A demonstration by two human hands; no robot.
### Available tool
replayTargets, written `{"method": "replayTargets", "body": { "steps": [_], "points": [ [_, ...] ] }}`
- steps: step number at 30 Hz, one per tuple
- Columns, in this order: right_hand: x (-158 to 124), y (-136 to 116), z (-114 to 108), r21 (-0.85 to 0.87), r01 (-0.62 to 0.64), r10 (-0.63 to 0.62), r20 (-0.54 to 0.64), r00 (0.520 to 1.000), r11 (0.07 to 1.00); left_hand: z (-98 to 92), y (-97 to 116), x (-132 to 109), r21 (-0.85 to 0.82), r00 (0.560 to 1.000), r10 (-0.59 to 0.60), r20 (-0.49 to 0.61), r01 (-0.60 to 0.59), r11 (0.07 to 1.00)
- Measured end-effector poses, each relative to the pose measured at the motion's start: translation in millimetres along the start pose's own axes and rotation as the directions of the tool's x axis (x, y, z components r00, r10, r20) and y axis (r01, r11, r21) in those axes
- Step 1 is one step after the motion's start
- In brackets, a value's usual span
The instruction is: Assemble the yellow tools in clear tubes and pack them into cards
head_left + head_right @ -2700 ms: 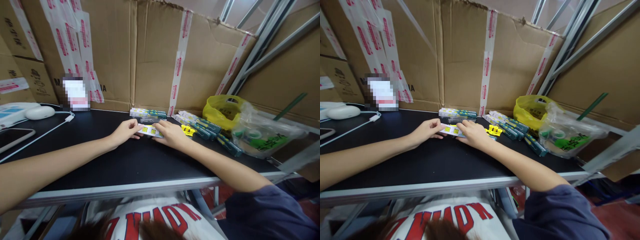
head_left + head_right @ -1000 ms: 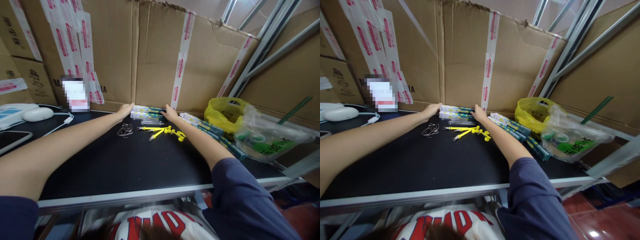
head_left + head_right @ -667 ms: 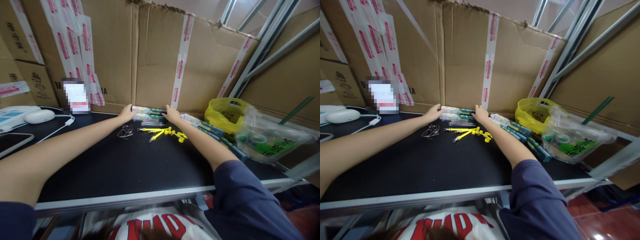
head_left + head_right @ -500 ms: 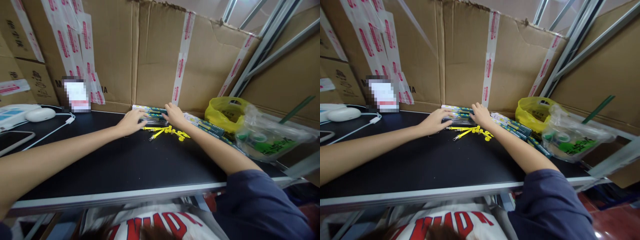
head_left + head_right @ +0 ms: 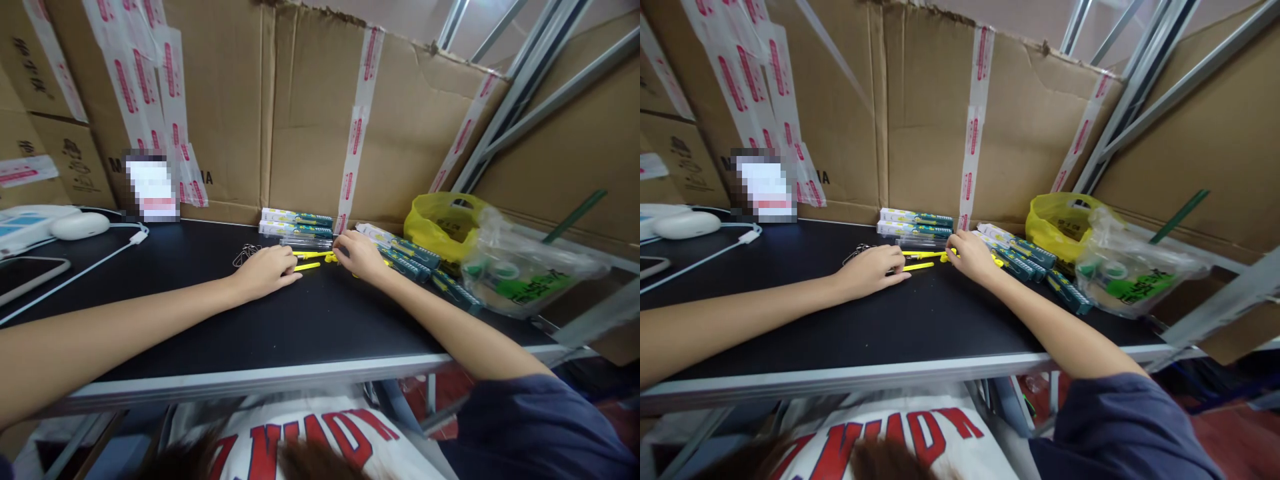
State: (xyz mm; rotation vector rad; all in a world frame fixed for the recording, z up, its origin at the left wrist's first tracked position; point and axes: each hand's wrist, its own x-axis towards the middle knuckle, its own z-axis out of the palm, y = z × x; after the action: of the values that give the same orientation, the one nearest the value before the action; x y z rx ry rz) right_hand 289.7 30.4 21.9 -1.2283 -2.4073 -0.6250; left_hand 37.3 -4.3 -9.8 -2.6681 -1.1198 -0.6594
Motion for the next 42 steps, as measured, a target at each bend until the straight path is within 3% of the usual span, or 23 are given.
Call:
{"method": "replayTargets", "body": {
  "steps": [5,13,23,27,33,42],
  "points": [
    [-1,4,-6,-0.012,-0.074,0.075,0.053,0.996,0.997,-5.4,2,-3,0.066,0.998,-0.064,0.021,0.062,0.996],
    [2,13,-14,-0.021,-0.119,0.121,0.136,0.983,0.993,1.4,-3,-1,0.036,0.993,0.075,0.092,-0.079,0.996],
    [2,15,-21,-0.092,-0.099,0.11,0.13,0.985,0.991,-6.1,2,-15,0.023,0.985,0.167,-0.04,-0.166,0.986],
    [3,27,-26,-0.117,-0.117,0.141,0.227,0.964,0.986,-6.8,-4,-23,-0.063,0.993,0.115,0.0,-0.115,0.991],
    [0,43,-22,-0.109,-0.082,0.123,0.453,0.883,0.991,-5.7,-9,-19,-0.165,0.999,-0.014,0.033,0.019,0.986],
    [0,37,-21,-0.07,-0.031,0.061,0.479,0.876,0.997,-5.5,-7,-20,-0.132,0.999,-0.005,0.037,0.009,0.991]
  ]
}}
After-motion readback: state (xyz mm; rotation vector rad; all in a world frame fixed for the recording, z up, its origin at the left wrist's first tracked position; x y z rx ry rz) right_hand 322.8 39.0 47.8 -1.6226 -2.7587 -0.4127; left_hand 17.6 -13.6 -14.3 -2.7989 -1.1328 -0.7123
